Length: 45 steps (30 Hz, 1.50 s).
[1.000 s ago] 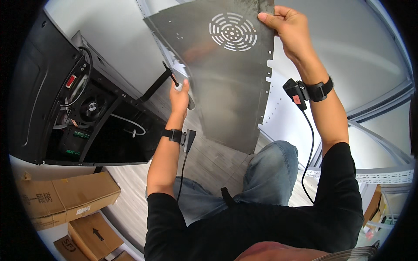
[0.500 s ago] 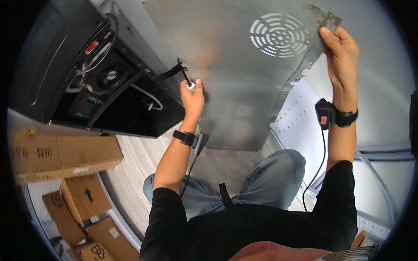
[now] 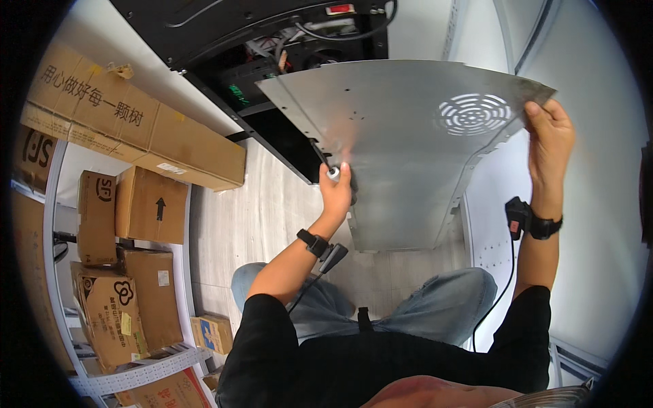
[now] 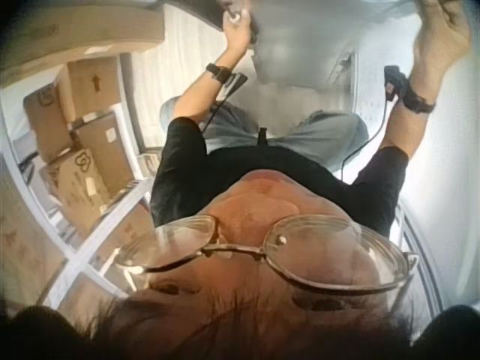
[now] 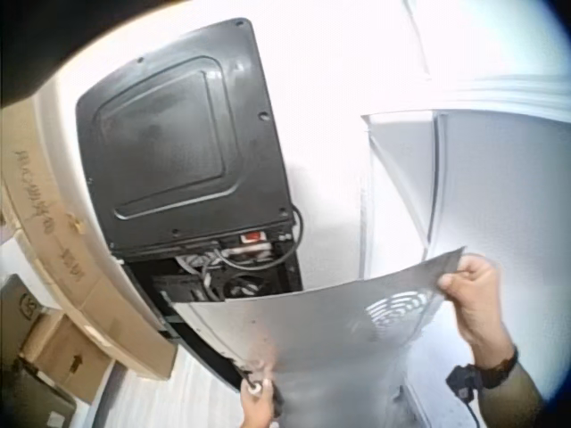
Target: The person wipes the interior of a black electronic device with a blue cloth. Then, using a screwdriver, they remove screws from a beige and black component and place it on a shelf. Finally, they attach a metal panel to the back of the device.
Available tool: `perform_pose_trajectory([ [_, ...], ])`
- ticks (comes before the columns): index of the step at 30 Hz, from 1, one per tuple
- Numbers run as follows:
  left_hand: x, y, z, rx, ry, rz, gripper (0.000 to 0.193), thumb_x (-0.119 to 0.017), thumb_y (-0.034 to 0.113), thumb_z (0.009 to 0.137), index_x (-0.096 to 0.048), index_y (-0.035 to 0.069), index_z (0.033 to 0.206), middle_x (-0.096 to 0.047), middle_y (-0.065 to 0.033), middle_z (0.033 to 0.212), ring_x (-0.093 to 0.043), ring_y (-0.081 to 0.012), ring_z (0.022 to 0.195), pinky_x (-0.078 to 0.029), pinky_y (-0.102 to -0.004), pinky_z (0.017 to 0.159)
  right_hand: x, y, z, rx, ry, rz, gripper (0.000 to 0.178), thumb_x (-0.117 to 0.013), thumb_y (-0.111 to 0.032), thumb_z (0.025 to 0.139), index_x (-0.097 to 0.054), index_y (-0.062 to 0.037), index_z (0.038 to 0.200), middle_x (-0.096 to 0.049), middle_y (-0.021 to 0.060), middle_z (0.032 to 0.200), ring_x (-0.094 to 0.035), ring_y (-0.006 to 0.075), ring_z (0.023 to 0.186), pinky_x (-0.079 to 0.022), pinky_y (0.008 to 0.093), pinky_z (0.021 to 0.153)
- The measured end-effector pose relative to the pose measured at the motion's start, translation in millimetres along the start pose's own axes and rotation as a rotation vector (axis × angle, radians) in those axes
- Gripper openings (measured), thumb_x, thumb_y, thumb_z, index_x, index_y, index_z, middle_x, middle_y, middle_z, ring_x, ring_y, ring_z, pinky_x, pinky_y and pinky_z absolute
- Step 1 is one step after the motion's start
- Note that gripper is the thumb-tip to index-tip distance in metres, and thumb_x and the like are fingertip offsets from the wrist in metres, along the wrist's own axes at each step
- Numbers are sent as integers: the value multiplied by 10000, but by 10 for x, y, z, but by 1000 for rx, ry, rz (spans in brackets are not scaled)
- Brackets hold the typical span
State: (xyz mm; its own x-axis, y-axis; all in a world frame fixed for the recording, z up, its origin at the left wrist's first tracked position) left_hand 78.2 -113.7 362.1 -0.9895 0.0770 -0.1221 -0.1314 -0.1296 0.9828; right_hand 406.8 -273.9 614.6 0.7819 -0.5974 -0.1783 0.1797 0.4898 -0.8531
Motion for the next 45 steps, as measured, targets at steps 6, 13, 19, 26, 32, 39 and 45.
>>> perform_pose_trajectory([
  [6, 861, -262, 349, 104, 158, -92, 347, -619, 269, 924, -466, 27, 1118, -521, -7, 910, -486, -86, 800, -425, -237, 724, -923, 619, 88, -70, 22, 220, 183, -673, -32, 853, -605, 45, 1004, -681, 88, 891, -618, 95, 746, -458, 196, 622],
  [13, 1358, -360, 547, 196, 208, -115, 265, -605, 274, 931, -509, 40, 1011, -548, -10, 896, -488, -96, 816, -416, -253, 738, -1503, 1063, 4, -190, 113, 199, 190, -688, -20, 835, -593, 47, 986, -667, 76, 883, -606, 85, 752, -426, 175, 596],
  [19, 1332, -371, 663, 230, 188, -130, 207, -590, 264, 942, -537, 66, 970, -551, 8, 880, -476, -97, 807, -399, -261, 746, -1590, 1073, 14, -197, 194, 136, 194, -712, -39, 813, -597, 22, 956, -663, 60, 837, -579, 76, 668, -401, 181, 555],
  [26, 1317, -357, 658, 218, 220, -153, 250, -620, 256, 920, -521, 36, 985, -558, -25, 885, -485, -120, 820, -415, -278, 755, -1562, 883, -31, -88, 240, 65, 188, -718, -57, 812, -597, 7, 940, -671, 57, 839, -594, 76, 670, -390, 186, 535],
  [32, 1392, -242, 807, 174, 218, -149, 198, -610, 215, 923, -526, 36, 942, -557, -10, 849, -483, -108, 773, -413, -271, 714, -1610, 870, -94, -49, 248, 99, 197, -710, -54, 818, -596, 17, 963, -670, 68, 866, -599, 86, 702, -407, 195, 563],
  [39, 1414, -227, 846, 222, 209, -114, 178, -613, 199, 923, -542, 36, 932, -567, -4, 840, -490, -101, 766, -415, -267, 709, -1603, 871, -65, -52, 241, 46, 152, -702, -41, 813, -621, 20, 926, -669, 60, 829, -603, 87, 694, -420, 196, 572],
  [45, 1423, -209, 847, 218, 195, -133, 170, -616, 186, 921, -551, 31, 946, -581, -10, 854, -509, -108, 778, -423, -268, 721, -1612, 834, -58, -59, 246, -1, 132, -682, -35, 823, -623, 28, 922, -677, 77, 845, -624, 107, 721, -479, 219, 613],
])
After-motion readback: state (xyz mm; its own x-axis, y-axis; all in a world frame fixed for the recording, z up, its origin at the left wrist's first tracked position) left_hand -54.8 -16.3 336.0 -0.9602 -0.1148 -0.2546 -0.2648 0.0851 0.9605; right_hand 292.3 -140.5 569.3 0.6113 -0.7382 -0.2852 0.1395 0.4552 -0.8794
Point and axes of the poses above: each hand's wrist, its own z-axis towards the middle knuckle, its own x-axis out of the back of the hand, y = z × x, the point moved 7 cm from there along z, towards the middle knuckle
